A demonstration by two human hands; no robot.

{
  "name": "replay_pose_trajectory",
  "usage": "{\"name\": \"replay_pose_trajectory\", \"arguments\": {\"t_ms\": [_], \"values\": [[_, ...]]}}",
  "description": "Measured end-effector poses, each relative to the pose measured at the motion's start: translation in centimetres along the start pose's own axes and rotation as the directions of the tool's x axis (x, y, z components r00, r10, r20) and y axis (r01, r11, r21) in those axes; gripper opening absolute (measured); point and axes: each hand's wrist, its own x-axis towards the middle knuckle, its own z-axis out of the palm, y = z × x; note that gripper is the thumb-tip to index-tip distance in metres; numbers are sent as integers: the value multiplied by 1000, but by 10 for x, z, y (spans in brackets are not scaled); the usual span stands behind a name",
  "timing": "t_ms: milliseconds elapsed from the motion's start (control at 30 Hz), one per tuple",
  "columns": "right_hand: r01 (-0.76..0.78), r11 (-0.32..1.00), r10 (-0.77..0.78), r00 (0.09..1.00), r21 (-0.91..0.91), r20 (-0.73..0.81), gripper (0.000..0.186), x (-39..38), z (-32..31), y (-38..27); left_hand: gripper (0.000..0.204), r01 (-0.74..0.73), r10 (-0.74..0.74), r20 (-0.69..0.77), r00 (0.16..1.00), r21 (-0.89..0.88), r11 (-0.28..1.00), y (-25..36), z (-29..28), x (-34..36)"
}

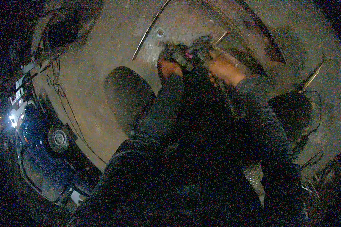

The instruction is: The person uses a welding torch to cut and weld a metal plate, then uses a hammer to remove slag and inspect the work. The person repeats the welding process on different sections of the metal plate.

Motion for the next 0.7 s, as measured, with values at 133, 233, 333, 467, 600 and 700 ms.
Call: {"name": "replay_pose_trajectory", "arguments": {"t_ms": [133, 233, 333, 467, 600, 700], "values": [[21, 991, -14, 999, 132, -48, 40, -5, -9, -14, 28, -28, 42, -79, 996, 175, 984, -25, 11, 5], [57, 997, -45, 980, 59, -196, 44, -7, -4, -17, 32, -29, 56, -108, 993, 235, 972, -39, 15, 3], [3, 1000, -3, 1000, 24, -14, 44, -7, 27, -3, 33, -22, 30, -174, 984, 48, 999, -31, 16, 3], [25, 991, -3, 986, 131, -166, 44, -16, -13, -26, 28, 56, -57, 28, 998, 21, 998, 63, -32, -10], [-123, 992, 123, 992, 14, 1, 41, -15, 18, -19, 27, 98, -95, -47, 994, 79, 992, 54, -38, -9], [-23, 991, 25, 1000, 130, -9, 36, -17, 9, -26, 27, 82, -68, -180, 981, 75, 994, 15, -10, 0]]}}
